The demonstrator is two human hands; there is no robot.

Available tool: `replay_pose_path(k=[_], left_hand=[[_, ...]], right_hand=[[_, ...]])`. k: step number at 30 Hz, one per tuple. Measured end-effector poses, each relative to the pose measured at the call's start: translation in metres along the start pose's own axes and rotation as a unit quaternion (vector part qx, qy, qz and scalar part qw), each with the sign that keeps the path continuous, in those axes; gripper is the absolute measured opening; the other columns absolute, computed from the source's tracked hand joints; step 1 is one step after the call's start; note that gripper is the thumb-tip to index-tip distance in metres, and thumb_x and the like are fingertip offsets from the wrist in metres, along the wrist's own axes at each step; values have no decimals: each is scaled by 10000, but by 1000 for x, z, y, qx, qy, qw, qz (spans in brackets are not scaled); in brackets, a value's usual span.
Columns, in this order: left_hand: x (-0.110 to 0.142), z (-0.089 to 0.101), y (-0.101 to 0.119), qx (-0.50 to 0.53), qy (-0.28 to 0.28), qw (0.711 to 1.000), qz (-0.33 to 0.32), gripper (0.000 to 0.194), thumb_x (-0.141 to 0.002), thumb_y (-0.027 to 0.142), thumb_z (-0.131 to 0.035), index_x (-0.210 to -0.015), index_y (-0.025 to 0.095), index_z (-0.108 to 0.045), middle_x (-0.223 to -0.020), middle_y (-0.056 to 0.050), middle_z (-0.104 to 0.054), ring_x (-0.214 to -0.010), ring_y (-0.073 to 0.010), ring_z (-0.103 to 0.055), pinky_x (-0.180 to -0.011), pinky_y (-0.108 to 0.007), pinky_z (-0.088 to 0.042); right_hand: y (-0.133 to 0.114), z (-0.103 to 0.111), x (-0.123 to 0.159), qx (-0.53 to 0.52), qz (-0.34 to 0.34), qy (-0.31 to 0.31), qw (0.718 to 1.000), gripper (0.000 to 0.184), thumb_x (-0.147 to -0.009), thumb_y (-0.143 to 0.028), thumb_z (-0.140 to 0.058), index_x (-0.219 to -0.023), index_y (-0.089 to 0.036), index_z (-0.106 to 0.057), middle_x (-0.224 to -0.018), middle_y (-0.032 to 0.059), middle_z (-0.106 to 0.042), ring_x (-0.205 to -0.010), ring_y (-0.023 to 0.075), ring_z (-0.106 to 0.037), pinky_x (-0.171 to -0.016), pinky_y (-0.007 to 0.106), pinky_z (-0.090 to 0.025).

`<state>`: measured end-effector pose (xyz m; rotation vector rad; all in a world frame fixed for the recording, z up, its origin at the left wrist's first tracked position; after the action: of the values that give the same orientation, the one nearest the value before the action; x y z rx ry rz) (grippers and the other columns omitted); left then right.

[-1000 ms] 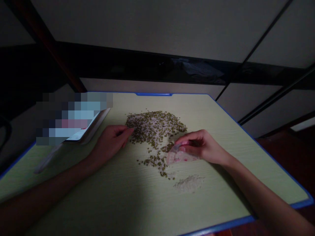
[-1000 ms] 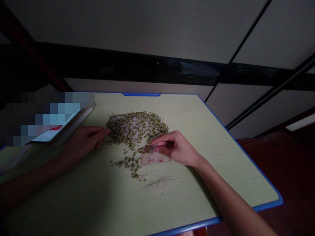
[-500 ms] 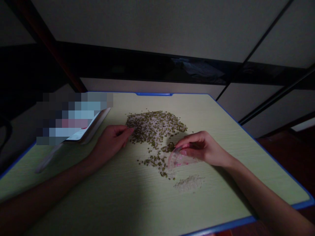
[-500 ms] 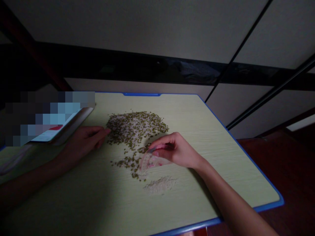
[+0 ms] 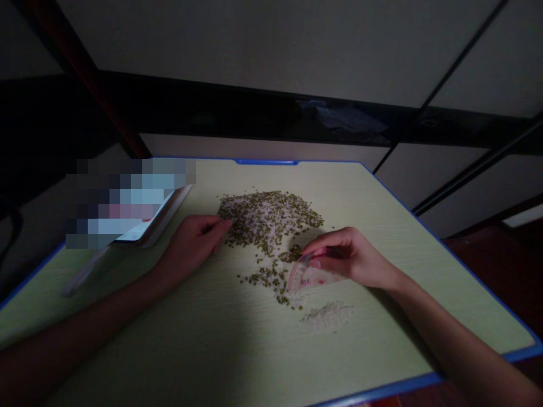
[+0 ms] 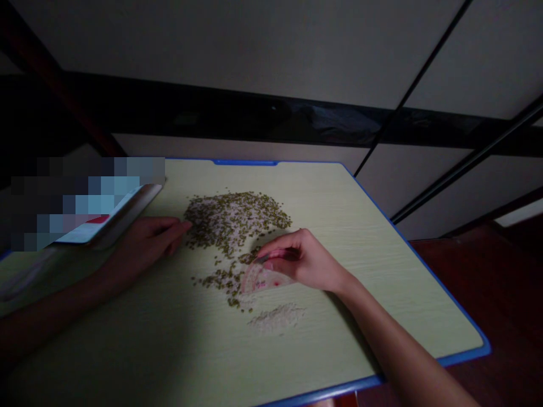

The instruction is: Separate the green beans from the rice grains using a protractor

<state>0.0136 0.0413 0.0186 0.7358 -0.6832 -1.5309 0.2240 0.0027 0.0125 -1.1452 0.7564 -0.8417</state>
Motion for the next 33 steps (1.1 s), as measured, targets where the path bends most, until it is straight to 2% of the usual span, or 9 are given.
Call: replay_pose_path(k=[7,18,26,33], left_hand=[[-1,-1,-3,-3,-2,1000,3,386,-723,381,-468,-389,209,-383,-350,67,-349,-375,-88,-347,-425,-232,-271],[-1,1,-1,-9,5,1000,-7,391,-716,383,-475,-379,212,-377,-349,64,-347,-381,-95,-354,-434,-233,-282],[0,1,0,-4,3,1000,-3,391,-720,379,-474,-378,212,-381,-342,65,-347,-374,-93,-352,-428,-233,-276],[-1,-1,-1,6,-2,1000,-4,389,-710,388,-478,-379,213,-376,-347,65,-341,-377,-92,-343,-425,-234,-267]], right_hand=[[3,-3,1,9,-5,-6,1000,135,-695,-162,-672,-816,-158,-731,-659,26,-657,-560,104,-554,-495,222,-436],[4,6,-1,-20,-21,33,999,161,-669,-123,-667,-804,-178,-734,-688,21,-691,-561,95,-574,-488,208,-436],[6,18,0,8,-42,74,996,139,-665,-143,-661,-788,-142,-728,-707,42,-701,-576,105,-586,-517,222,-446],[8,12,1,-5,-40,51,998,155,-674,-164,-666,-816,-158,-727,-687,37,-692,-569,110,-586,-501,222,-440]])
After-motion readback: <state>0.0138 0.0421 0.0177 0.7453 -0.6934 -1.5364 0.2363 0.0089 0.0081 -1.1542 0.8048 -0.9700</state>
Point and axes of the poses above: each hand's wrist, its own x-axis away from the middle knuckle, its own z-axis out of the back of the hand, y = z × x, the point moved 9 cm from there along -x, towards the middle knuckle
